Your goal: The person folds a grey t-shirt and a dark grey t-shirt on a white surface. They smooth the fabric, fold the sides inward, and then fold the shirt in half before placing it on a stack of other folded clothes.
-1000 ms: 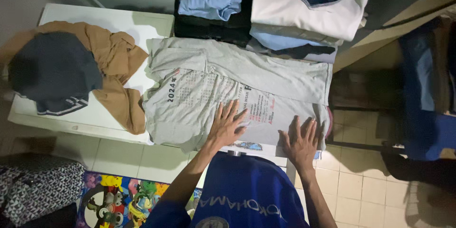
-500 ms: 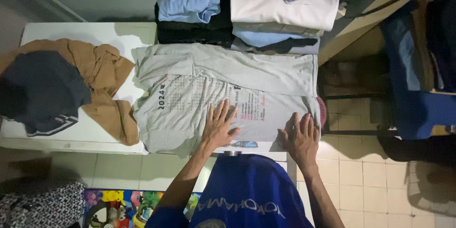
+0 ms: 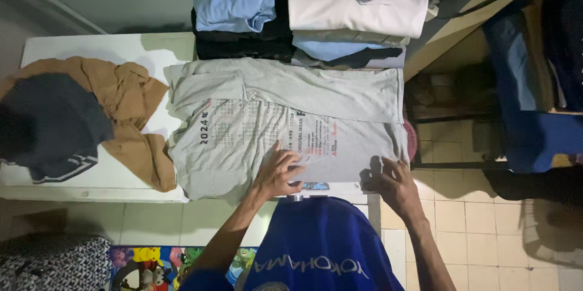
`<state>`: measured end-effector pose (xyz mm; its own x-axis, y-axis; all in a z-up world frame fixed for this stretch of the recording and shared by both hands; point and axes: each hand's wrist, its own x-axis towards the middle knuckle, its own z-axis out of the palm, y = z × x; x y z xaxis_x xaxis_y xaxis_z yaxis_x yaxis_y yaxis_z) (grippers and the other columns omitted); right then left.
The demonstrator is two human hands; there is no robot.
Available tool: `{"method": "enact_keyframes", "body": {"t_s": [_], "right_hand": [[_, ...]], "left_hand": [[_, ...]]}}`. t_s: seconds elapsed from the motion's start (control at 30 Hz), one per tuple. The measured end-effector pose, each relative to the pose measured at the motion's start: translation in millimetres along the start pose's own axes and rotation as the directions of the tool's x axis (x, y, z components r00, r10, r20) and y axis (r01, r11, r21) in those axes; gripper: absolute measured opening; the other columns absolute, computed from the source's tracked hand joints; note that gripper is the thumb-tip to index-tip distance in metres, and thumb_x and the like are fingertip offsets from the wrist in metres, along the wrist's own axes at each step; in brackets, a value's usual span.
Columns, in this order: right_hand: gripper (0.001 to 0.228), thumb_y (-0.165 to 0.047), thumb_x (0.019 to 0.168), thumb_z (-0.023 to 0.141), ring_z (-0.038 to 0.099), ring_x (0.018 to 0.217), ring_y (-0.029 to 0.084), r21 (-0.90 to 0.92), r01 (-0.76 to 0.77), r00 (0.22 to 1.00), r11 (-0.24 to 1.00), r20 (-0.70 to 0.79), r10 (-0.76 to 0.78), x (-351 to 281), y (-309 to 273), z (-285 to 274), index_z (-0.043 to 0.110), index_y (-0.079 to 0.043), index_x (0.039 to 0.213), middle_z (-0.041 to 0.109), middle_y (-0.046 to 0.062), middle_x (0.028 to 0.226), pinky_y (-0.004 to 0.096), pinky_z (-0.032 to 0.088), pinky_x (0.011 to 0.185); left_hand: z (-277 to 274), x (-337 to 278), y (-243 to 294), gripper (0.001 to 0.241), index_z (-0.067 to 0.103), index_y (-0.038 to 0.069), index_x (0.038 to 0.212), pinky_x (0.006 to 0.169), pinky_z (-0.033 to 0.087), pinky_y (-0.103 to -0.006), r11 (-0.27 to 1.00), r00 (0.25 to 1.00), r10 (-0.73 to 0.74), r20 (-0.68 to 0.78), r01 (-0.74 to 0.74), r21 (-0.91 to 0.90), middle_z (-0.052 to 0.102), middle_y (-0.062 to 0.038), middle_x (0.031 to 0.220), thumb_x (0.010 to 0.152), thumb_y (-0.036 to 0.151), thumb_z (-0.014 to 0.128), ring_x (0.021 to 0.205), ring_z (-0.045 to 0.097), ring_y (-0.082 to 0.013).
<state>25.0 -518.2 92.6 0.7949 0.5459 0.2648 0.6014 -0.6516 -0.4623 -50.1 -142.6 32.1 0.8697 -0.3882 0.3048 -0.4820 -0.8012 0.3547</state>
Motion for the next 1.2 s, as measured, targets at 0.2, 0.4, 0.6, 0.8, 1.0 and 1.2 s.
{"method": "enact_keyframes", "body": {"t_s": [0.2,0.4,0.6,0.8,1.0,1.2], "right_hand": [[0.033,-0.003,0.073,0.078,0.061,0.118,0.034,0.001,0.013,0.999,1.000,0.051,-0.013,-7,11,-2,0.072,-0.011,0.104,0.067,0.006,0.118,0.044,0.056,0.095],[0.040,-0.010,0.067,0.080,0.061,0.117,0.034,-0.081,0.015,0.999,0.997,0.033,-0.012,-2,22,5,0.064,-0.006,0.103,0.065,0.008,0.108,0.046,0.053,0.100],[0.052,-0.026,0.067,0.083,0.061,0.097,0.031,-0.152,0.017,1.000,0.988,0.018,-0.014,2,38,22,0.067,0.000,0.109,0.064,0.014,0.094,0.049,0.042,0.091],[0.043,-0.002,0.081,0.065,0.065,0.117,0.033,-0.063,0.103,0.990,0.993,0.100,-0.096,11,71,14,0.066,-0.003,0.125,0.070,0.015,0.126,0.043,0.055,0.102],[0.033,-0.005,0.086,0.073,0.073,0.102,0.028,0.060,-0.096,0.991,0.994,0.101,0.089,26,84,-2,0.071,-0.006,0.119,0.071,0.019,0.120,0.034,0.065,0.079],[0.039,0.006,0.086,0.068,0.078,0.085,0.023,0.336,-0.438,0.898,0.834,0.207,0.389,39,95,-19,0.069,-0.001,0.125,0.077,0.015,0.108,0.035,0.064,0.070]], "left_hand": [[11,-4,-3,0.017,0.078,0.016,0.092,0.121,0.025,-0.0743,0.990,0.988,0.139,-0.062,-0.137,0.039,0.067,-0.005,0.105,0.085,0.031,0.075,0.123,0.057,-0.0211],[15,6,4,0.022,0.075,0.010,0.088,0.112,0.030,-0.0708,0.995,0.993,0.089,-0.074,-0.091,-0.029,0.065,-0.009,0.100,0.081,0.030,0.077,0.113,0.056,-0.0257],[29,-2,4,0.021,0.072,0.007,0.100,0.103,0.042,-0.0561,0.995,0.995,0.099,-0.030,-0.100,-0.019,0.066,-0.009,0.100,0.088,0.024,0.070,0.106,0.056,-0.0271],[42,-7,-16,0.009,0.067,0.005,0.107,0.095,0.049,-0.0506,0.993,0.996,-0.084,-0.023,0.085,0.079,0.070,-0.008,0.087,0.103,0.011,0.061,0.094,0.065,-0.0237],[34,2,-43,0.021,0.073,0.004,0.109,0.082,0.052,-0.0451,0.997,0.999,0.039,0.012,-0.040,0.068,0.075,-0.013,0.091,0.099,0.022,0.072,0.086,0.067,-0.0252],[-8,15,-65,0.016,0.075,0.012,0.113,0.070,0.055,-0.0269,0.970,0.970,-0.242,-0.025,0.242,-0.035,0.076,-0.006,0.097,0.100,0.010,0.065,0.083,0.067,-0.0127]]}}
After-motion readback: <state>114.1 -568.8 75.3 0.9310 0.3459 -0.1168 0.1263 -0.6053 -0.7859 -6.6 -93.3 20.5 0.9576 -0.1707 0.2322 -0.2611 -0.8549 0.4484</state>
